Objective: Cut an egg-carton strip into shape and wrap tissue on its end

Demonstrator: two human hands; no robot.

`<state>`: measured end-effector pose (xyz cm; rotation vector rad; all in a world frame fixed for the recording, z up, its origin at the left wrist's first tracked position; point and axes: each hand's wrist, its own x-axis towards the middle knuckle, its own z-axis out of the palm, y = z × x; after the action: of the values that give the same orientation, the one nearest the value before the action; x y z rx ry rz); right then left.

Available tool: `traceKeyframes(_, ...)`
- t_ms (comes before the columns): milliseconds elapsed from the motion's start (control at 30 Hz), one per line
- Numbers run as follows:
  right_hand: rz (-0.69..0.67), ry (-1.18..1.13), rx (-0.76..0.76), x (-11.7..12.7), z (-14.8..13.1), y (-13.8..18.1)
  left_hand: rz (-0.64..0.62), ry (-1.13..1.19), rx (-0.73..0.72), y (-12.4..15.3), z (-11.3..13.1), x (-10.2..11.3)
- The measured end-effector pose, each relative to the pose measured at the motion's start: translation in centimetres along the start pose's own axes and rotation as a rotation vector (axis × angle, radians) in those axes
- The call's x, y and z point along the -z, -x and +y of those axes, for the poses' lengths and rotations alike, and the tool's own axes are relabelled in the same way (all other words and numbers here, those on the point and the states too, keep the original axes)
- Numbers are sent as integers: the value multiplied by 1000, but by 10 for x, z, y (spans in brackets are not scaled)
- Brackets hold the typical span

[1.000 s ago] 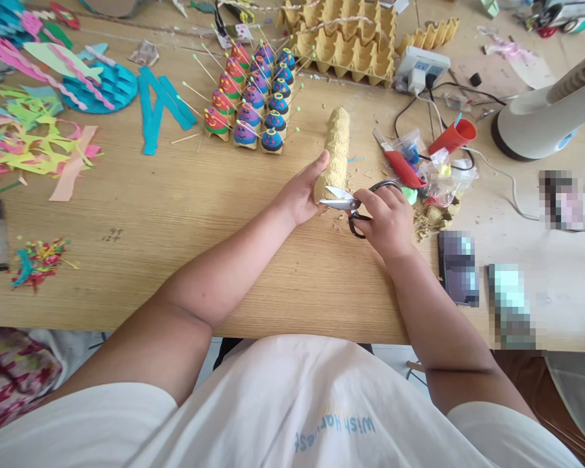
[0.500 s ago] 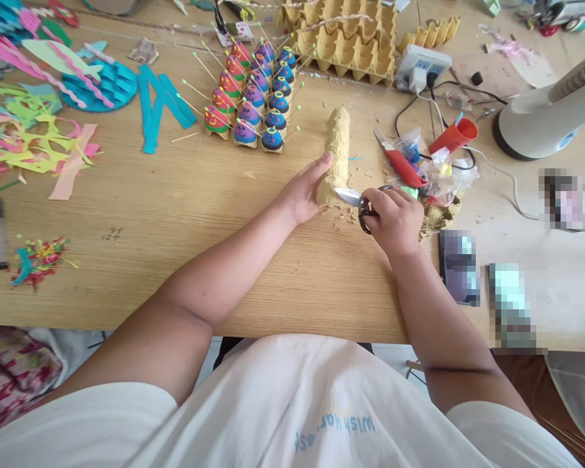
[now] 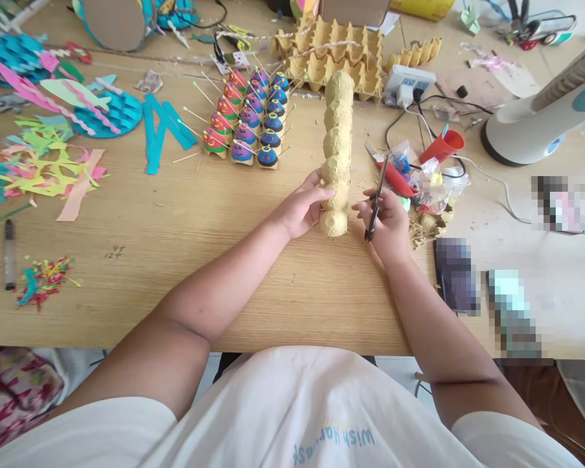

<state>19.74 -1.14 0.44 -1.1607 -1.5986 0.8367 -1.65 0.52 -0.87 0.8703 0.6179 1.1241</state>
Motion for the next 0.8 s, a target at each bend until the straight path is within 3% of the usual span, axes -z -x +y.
traceKeyframes(267, 50, -366, -197, 3, 7, -10, -248, -126, -35, 7, 0, -18)
traceKeyframes(367, 40, -492, -248, 4, 4, -11, -289, -217, -2, 10, -4, -20)
traceKeyframes(500, -14, -606, -291, 5, -8, -11, -287, -278, -4, 11, -9, -18)
traceKeyframes(600, 31, -681, -279, 5, -16, -10, -254, -303, -60, 11, -12, -15)
traceKeyframes(800, 86, -606, -174, 11, -20, -7, -105, -498, -185, 11, -16, -13)
